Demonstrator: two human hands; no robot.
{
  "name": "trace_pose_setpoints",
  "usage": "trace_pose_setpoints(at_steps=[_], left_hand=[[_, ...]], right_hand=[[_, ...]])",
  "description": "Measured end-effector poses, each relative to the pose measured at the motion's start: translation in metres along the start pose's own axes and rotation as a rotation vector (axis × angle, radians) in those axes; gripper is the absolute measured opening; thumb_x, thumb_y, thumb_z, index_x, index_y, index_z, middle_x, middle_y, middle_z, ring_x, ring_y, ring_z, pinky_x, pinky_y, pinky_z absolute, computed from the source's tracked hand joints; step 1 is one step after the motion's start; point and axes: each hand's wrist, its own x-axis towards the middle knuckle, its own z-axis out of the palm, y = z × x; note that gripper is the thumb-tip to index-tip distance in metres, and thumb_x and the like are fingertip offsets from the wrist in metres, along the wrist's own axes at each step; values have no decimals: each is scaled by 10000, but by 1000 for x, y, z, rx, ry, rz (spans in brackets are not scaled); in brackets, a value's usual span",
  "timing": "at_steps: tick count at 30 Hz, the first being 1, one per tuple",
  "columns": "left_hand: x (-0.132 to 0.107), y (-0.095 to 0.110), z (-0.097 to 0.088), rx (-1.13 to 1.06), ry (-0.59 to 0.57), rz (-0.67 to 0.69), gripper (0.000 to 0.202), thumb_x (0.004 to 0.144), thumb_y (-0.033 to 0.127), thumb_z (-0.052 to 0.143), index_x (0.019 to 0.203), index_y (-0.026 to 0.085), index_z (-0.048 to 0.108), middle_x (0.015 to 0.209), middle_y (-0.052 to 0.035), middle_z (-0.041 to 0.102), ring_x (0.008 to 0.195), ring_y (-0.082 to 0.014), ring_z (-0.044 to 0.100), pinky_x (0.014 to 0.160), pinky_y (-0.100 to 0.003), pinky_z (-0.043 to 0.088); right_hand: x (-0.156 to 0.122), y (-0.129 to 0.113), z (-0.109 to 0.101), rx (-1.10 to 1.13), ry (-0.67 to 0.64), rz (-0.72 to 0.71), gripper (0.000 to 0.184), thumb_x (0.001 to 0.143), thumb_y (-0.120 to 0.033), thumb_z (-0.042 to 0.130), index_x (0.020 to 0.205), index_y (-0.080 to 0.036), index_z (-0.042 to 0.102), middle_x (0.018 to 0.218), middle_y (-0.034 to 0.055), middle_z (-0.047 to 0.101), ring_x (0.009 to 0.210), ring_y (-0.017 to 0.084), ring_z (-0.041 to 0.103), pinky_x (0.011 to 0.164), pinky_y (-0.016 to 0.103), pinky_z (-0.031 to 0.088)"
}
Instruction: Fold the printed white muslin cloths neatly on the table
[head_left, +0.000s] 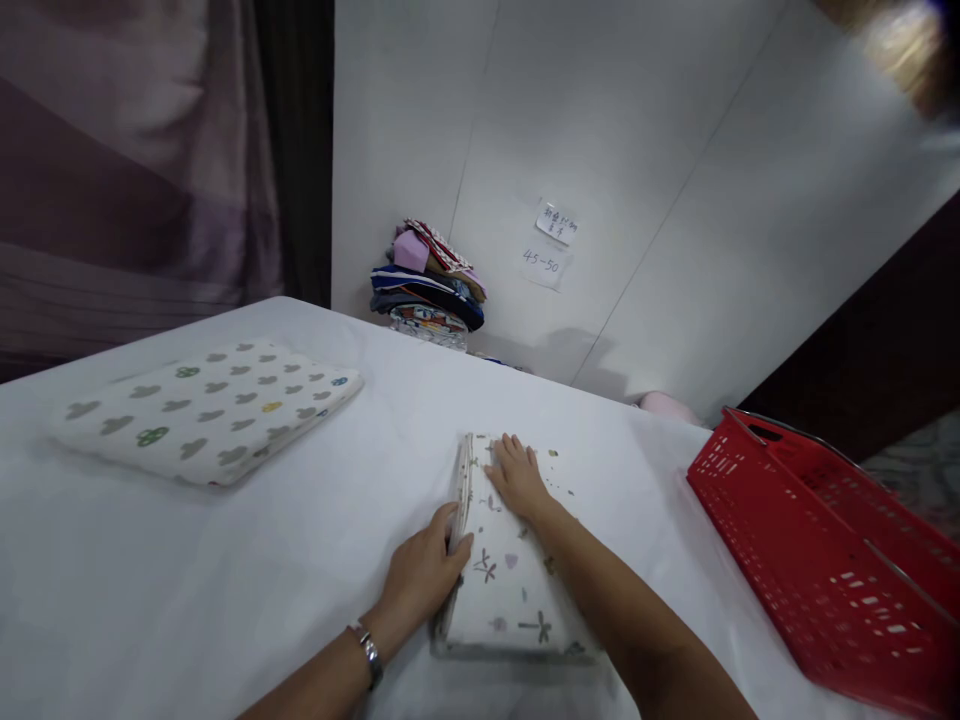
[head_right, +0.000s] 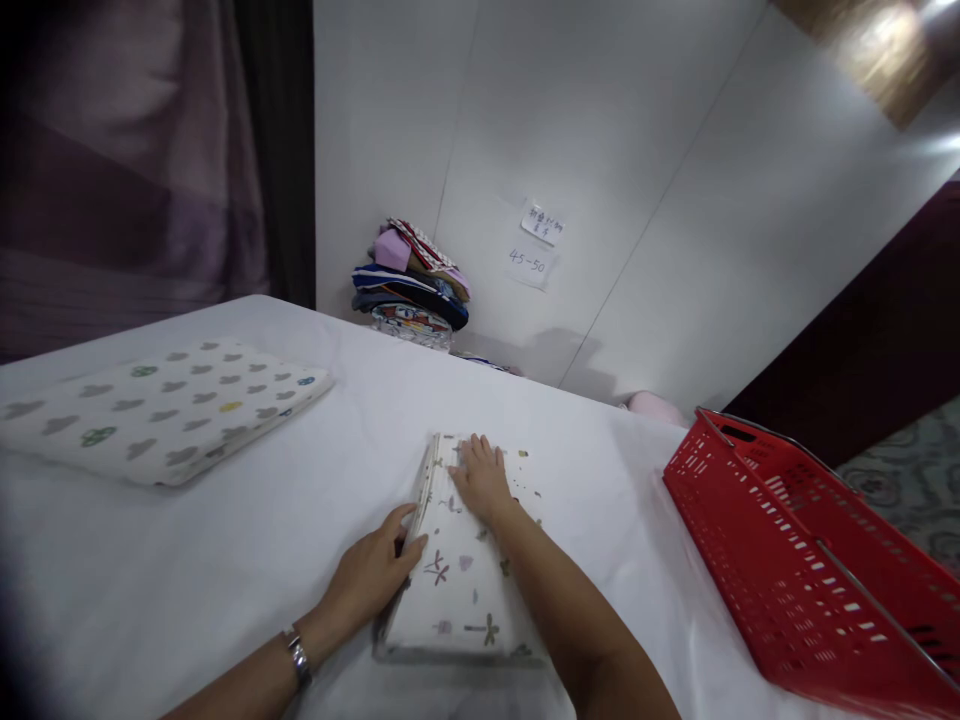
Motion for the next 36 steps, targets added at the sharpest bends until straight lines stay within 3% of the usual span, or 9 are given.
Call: trace_pose_setpoints(at_steps=[5, 12, 19, 24, 29, 32, 36], left_hand=[[0, 0, 0, 0, 9, 2, 479, 860, 437, 359, 1298, 245, 376, 947, -32, 670, 857, -198, 619, 718, -279, 405], [-1, 1, -1, -18, 11, 2, 485, 852, 439, 374, 1296, 245, 392, 953, -27, 668, 845, -200, 616, 697, -278, 393], [0, 1, -2, -35, 9, -7, 521, 836, 462, 390, 1303, 232, 391, 915, -33, 658, 828, -209, 606, 677, -278, 383], [-1, 2, 0, -49, 26, -6, 513, 830, 449, 401, 1291, 225, 406, 898, -35, 658, 816, -211, 605, 680, -280, 377], [1, 2, -5, -114, 38, -33, 542, 808, 453, 440, 1293, 212, 417, 882, -30, 662, 802, -205, 609, 671, -277, 382], [1, 5, -6, -185, 33, -77, 558, 783, 468, 475, 1267, 192, 443, 850, -30, 659, 786, -204, 615, 657, -276, 391], [-4, 13, 8, -449, -33, -134, 630, 734, 438, 565, 1274, 155, 405, 870, -59, 655, 758, -204, 624, 618, -277, 427]], right_hand=[[-6, 10, 0, 1, -45, 98, 618, 922, -512, 280, 1423, -149, 288, 1496, 115, 200, 1388, 259, 110, 1101, 477, 75], [-7, 11, -3, 22, -51, 108, 607, 921, -481, 304, 1414, -126, 304, 1496, 120, 200, 1386, 258, 113, 1101, 476, 82], [-53, 41, -15, 113, 57, 263, 623, 865, -381, 442, 1412, -113, 308, 1496, 122, 196, 1387, 263, 104, 1108, 460, 113], [-100, 69, -10, 511, 158, 464, 697, 804, -425, 521, 1413, -159, 310, 1445, 96, 335, 1328, 235, 300, 1088, 367, 243], [-131, 56, -15, 837, 159, 654, 864, 720, -441, 643, 1444, -208, 231, 1350, 115, 461, 1117, 239, 539, 893, 315, 449], [-137, 46, -26, 1063, 99, 689, 957, 681, -387, 693, 1457, -223, 157, 1222, 100, 574, 925, 222, 628, 742, 299, 509], [-139, 56, -40, 1253, 110, 651, 1016, 640, -300, 718, 1458, -196, 125, 1115, 99, 629, 821, 219, 648, 714, 321, 522]])
